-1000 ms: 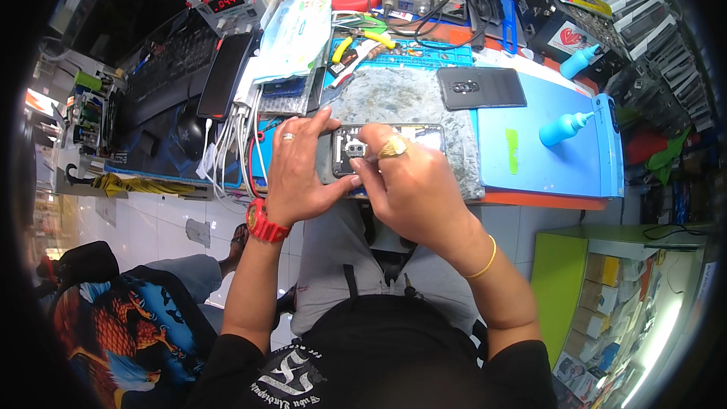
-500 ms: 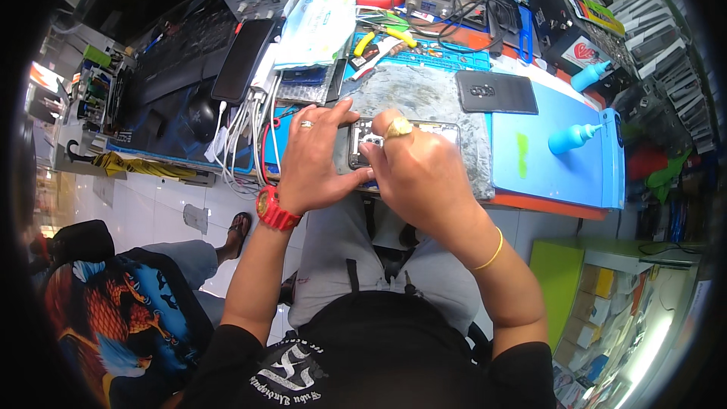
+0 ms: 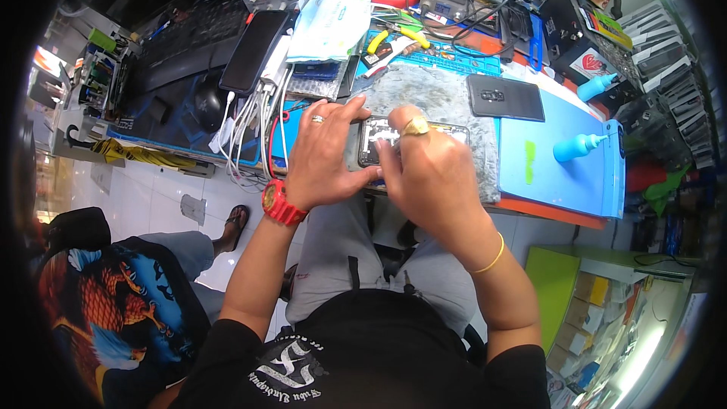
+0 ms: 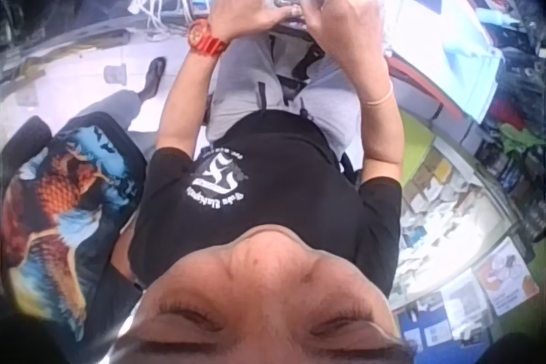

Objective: The person uses a screwdriver to remove screws from the interior of a mobile phone, then uses their hands to lift out internal components and disconnect ribbon cables.

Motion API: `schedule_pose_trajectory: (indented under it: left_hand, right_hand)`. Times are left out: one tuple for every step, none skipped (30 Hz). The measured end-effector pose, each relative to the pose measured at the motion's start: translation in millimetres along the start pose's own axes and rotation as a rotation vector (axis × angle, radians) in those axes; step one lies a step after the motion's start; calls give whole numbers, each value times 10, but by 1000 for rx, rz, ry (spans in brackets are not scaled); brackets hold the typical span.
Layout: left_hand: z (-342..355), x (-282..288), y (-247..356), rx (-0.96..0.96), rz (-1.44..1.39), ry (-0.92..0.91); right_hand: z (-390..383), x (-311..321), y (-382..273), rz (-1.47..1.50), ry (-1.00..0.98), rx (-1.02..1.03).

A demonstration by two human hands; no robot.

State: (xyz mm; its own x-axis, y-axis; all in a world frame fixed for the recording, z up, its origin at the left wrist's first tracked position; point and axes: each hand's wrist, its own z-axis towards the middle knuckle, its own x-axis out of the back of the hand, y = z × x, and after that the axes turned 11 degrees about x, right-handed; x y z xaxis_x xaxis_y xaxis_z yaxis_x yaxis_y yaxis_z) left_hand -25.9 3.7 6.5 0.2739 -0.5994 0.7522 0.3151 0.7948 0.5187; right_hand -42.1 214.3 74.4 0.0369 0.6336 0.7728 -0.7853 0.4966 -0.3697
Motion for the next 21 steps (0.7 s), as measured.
schedule_pose_trajectory:
  left_hand:
    - [6, -2, 4, 0, -8, -10]
    - [0, 0, 3, -1, 5, 3]
    - [3, -1, 5, -2, 18, 16]
    - [-4, -3, 4, -4, 31, 29]
    - [-6, -5, 4, 1, 18, 36]
    - [-17, -7, -2, 5, 5, 43]
    - [-19, -10, -1, 9, -8, 49]
    - [-21, -5, -1, 12, -1, 41]
    - [-20, 2, 3, 15, 7, 33]
    - [-22, 8, 3, 19, 15, 25]
    - [-19, 5, 6, 20, 12, 22]
    - [-18, 3, 8, 22, 10, 20]
    - [-16, 2, 11, 23, 8, 18]
    - [-15, 4, 11, 22, 10, 15]
    - [-13, 6, 12, 22, 12, 11]
    - [-10, 8, 13, 21, 14, 8]
    - [-11, 7, 11, 20, 8, 11]
    - [-8, 7, 10, 19, 2, 14]
    - [-11, 6, 9, 18, -4, 18]
    - [-8, 2, 14, 16, -5, 20]
    - [-12, 0, 15, 15, -6, 23]
  right_hand:
    - [-11, 12, -5, 43, 19, 18]
    - [-20, 7, -33, 95, 35, 38]
    - [-27, 2, -52, 146, 51, 58]
    - [-32, -4, -58, 78, 34, 19]
    - [-34, 11, -60, 2, 22, -21]
    - [-37, 26, -59, -74, 9, -61]
    - [-34, 41, -45, 21, 4, -20]
    - [-25, 39, -23, 121, -2, 22]
    - [-20, 35, -12, 222, -7, 65]
    - [-15, 45, -48, 128, -25, 38]
    - [-4, 82, -109, 29, -43, 9]
    - [2, 104, -142, -69, -61, -20]
    - [-5, 93, -118, -38, -50, -11]
    - [-15, 63, -76, -7, -38, 0]
    - [-20, 47, -53, 25, -26, 10]
    - [-9, 67, -65, 41, -25, 7]
    - [9, 94, -87, 59, -28, 4]
    - [17, 106, -98, 76, -30, 1]
    - [11, 83, -81, 43, -32, -19]
    - [4, 64, -48, 5, -30, -40]
    - [1, 60, -25, -34, -29, -61]
